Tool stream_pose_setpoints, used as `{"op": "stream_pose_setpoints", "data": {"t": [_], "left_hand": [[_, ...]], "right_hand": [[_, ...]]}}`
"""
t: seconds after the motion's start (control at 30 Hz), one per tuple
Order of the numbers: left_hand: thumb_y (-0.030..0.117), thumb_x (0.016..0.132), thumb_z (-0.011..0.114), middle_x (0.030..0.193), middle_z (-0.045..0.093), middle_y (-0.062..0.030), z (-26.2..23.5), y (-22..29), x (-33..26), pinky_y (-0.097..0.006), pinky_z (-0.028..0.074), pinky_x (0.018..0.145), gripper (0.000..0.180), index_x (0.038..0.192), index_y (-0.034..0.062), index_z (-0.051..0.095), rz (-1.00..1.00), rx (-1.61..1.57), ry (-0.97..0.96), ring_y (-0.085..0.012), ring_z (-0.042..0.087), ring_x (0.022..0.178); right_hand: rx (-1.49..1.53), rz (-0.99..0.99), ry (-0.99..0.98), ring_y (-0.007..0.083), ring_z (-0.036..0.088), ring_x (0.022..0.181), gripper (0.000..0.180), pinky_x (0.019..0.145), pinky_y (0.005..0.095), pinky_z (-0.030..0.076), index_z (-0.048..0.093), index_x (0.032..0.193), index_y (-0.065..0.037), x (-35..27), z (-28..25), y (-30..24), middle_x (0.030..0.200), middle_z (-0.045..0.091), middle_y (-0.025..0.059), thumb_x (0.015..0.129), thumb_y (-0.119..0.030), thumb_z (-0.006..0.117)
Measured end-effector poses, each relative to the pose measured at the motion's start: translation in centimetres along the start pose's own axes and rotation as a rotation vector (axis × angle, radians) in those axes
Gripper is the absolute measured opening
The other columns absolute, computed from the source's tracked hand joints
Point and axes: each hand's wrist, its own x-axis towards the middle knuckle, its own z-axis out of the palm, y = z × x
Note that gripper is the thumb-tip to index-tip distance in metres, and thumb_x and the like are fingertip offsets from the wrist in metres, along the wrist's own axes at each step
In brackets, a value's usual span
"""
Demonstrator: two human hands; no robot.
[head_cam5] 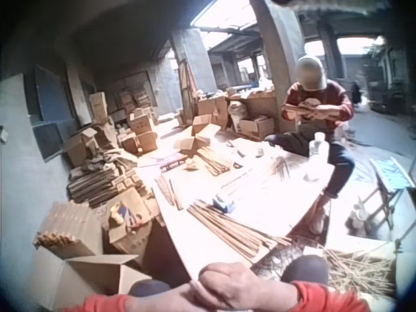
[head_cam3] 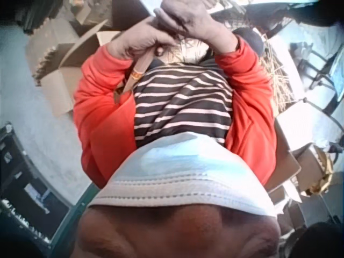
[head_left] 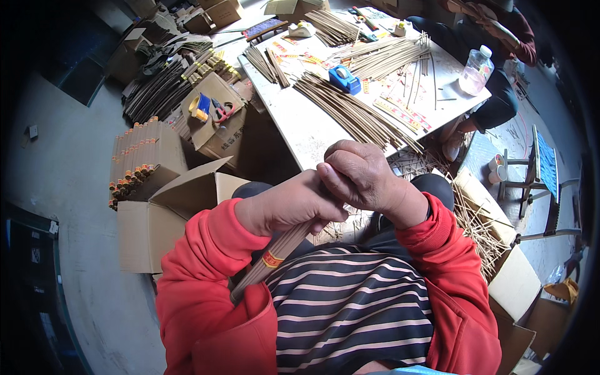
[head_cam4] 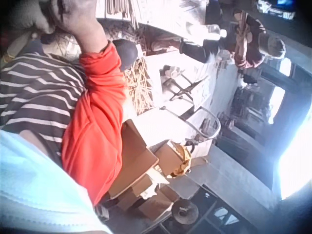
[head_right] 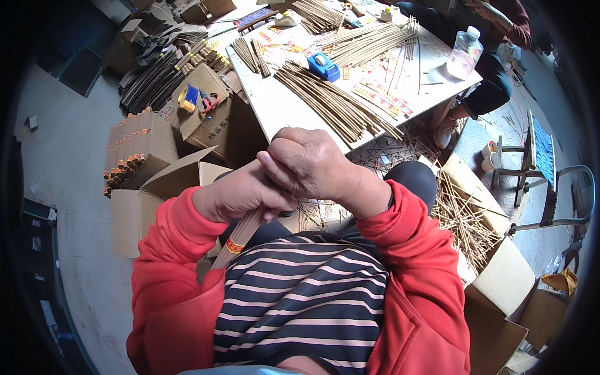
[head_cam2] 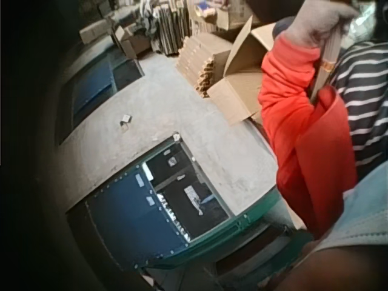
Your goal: The person gathers thin wooden sticks, aligns them into bundles, and wraps a small paper label around the top to secure them. The person places the finished bundles into a cardboard box and repeats the process with new sticks from the table.
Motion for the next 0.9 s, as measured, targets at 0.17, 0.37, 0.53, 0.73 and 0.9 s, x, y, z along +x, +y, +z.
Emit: {"op": "stream_pose_setpoints", "data": {"t": [0.17,0.37,0.53,0.73,0.9], "left_hand": [[-0.002,0.076,0.061,0.062,0.052,-0.0038,-1.2,-2.5,2.6,-0.021,0.041,0.04,0.011,0.085,-0.0003,0.055,-0.007,-0.22,-0.016,-0.0097,0.05,0.044],[0.001,0.074,0.065,0.061,0.05,-0.003,-4.0,-3.6,4.7,-0.024,0.041,0.039,0.023,0.088,0.0009,0.048,-0.066,-0.277,0.023,-0.0105,0.048,0.042],[0.001,0.076,0.065,0.066,0.05,-0.0034,-7.0,-4.2,6.9,-0.022,0.04,0.04,0.025,0.091,0.0035,0.045,-0.11,-0.373,-0.032,-0.0088,0.047,0.044],[0.002,0.076,0.065,0.066,0.051,-0.0039,-9.7,-5.2,9.3,-0.022,0.04,0.04,0.023,0.09,0.0038,0.047,-0.12,-0.451,-0.081,-0.009,0.047,0.044],[0.002,0.076,0.065,0.066,0.051,-0.0038,-10.6,-5.2,10.5,-0.022,0.041,0.041,0.022,0.089,0.0037,0.048,-0.115,-0.472,-0.109,-0.0088,0.048,0.044]], "right_hand": [[-0.002,0.192,-0.07,0.0261,0.052,0.049,0.021,0.044,0.0348,0.043,0.053,0.063,-0.004,-1.9,0.4,1.9,0.058,0.05,0.0103,0.081,-0.012,0.06],[0.023,0.892,-0.088,0.0166,0.055,0.065,0.018,0.061,0.0258,0.043,0.061,0.088,0.0,-2.4,-3.2,11.4,0.068,0.057,0.009,0.084,-0.017,0.063],[-0.756,0.985,-0.349,0.0334,0.058,0.094,0.03,0.081,0.0381,0.046,0.063,0.098,-0.002,-6.8,-8.0,22.8,0.1,0.059,0.0194,0.079,-0.025,0.066],[-0.727,1.071,-0.493,0.0311,0.057,0.094,0.028,0.082,0.0382,0.046,0.063,0.094,-0.005,-8.5,-7.8,25.7,0.097,0.059,0.0162,0.076,-0.026,0.066],[-0.649,1.035,-0.411,0.0296,0.058,0.09,0.024,0.08,0.0358,0.047,0.065,0.091,-0.007,-9.0,-8.3,25.9,0.093,0.059,0.0131,0.076,-0.025,0.067]]}}
